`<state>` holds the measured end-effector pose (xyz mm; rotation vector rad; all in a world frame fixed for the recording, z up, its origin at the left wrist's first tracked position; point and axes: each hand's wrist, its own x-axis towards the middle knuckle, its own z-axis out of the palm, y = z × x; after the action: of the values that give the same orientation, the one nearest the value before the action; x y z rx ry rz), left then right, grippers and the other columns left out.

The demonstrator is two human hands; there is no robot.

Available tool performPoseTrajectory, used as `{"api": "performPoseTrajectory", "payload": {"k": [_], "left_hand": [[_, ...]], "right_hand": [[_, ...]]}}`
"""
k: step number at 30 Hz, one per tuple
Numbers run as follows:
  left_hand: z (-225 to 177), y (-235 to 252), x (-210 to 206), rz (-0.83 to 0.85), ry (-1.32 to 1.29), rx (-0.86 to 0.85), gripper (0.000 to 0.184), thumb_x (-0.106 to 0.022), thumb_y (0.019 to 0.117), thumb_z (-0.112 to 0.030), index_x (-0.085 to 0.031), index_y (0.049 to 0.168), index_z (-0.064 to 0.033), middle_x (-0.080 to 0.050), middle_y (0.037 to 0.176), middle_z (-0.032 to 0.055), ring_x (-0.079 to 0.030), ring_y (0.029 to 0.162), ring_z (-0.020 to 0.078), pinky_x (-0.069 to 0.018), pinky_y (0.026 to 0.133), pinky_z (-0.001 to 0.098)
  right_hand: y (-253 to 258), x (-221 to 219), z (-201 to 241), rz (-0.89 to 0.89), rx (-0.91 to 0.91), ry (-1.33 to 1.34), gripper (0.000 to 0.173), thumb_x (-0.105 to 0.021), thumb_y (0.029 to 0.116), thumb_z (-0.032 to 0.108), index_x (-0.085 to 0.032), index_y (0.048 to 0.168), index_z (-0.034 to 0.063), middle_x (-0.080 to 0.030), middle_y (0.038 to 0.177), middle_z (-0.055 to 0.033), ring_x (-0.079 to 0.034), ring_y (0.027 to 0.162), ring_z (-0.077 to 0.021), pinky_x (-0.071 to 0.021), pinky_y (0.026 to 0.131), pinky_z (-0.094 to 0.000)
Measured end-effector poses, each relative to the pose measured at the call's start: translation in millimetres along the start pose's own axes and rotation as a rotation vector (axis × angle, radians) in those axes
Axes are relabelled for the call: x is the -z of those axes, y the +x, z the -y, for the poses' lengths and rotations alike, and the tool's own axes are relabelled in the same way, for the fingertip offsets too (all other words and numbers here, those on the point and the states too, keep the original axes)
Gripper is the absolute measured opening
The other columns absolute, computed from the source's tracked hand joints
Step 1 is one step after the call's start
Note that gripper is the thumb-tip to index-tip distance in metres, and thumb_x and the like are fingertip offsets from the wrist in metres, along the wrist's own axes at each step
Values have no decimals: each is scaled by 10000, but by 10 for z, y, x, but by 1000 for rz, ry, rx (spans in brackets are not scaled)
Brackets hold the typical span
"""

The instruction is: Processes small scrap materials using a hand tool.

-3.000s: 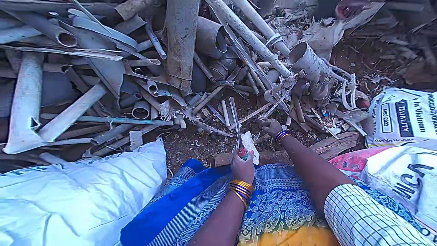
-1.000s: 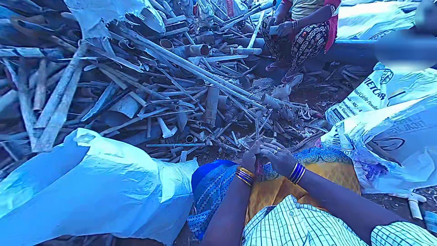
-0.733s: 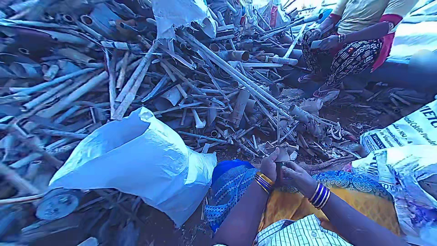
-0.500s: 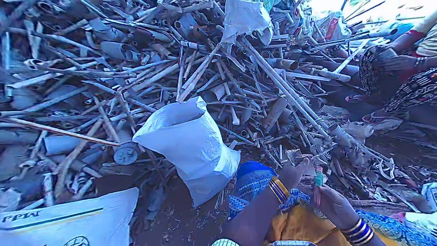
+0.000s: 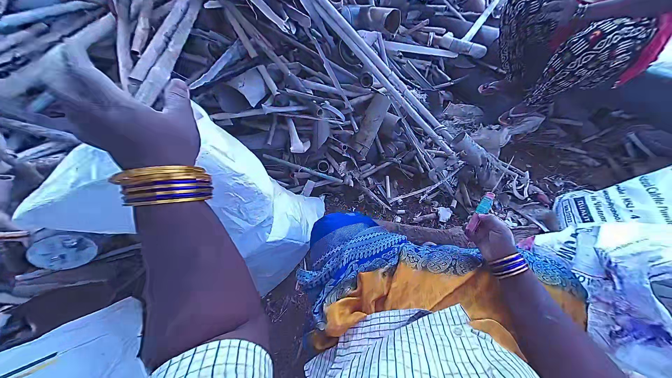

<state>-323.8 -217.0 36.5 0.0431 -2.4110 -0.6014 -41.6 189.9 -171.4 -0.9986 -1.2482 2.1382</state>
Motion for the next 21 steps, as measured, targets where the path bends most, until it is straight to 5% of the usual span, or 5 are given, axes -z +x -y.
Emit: {"api": "performPoseTrajectory", "payload": {"k": [3,7,10,13,21], "left_hand": [[-774,-780,-480,213,-424,-217,741,-586,1002,-440,-368,1555,4,-420,1542,291,-456,1408,360,-364,1165,421],[-1599,-1889,-1382,1192,-631,-127,666,-563,1057,-408,-365,1570,-31,-521,1485,240,-540,1341,364,-408,1118,548],[-1870,-2496,-2003,1666,-835,46,508,-629,1035,-281,-489,1433,1,-667,1201,166,-668,1041,200,-539,951,375],[-1954,-2672,-2464,1507,-883,294,288,-639,1029,-216,-620,1177,30,-602,797,48,-563,656,95,-508,668,275],[-2092,-2454,-3070,760,-986,1154,235,-516,1090,-187,-489,1211,13,-546,757,44,-576,572,85,-526,555,219]], "right_hand": [[139,-144,109,41,-28,-76,168,-369,1077,88,-517,1121,21,-640,835,-60,-672,712,-138,-597,698,-295],[369,-391,198,201,-25,-374,169,-481,1064,75,-530,1203,-8,-628,872,-56,-640,716,-95,-567,693,-257],[663,-550,277,423,15,-742,172,-623,1030,140,-630,1102,-16,-650,855,-47,-605,724,-63,-527,710,-239],[1134,-554,313,443,146,-1117,367,-501,1100,293,-713,1103,-7,-679,879,-96,-608,754,-143,-511,743,-343],[2759,39,-531,574,-321,-1678,425,-422,1109,222,-566,1387,-65,-568,1407,-304,-519,1362,-417,-353,1155,-549]]}}
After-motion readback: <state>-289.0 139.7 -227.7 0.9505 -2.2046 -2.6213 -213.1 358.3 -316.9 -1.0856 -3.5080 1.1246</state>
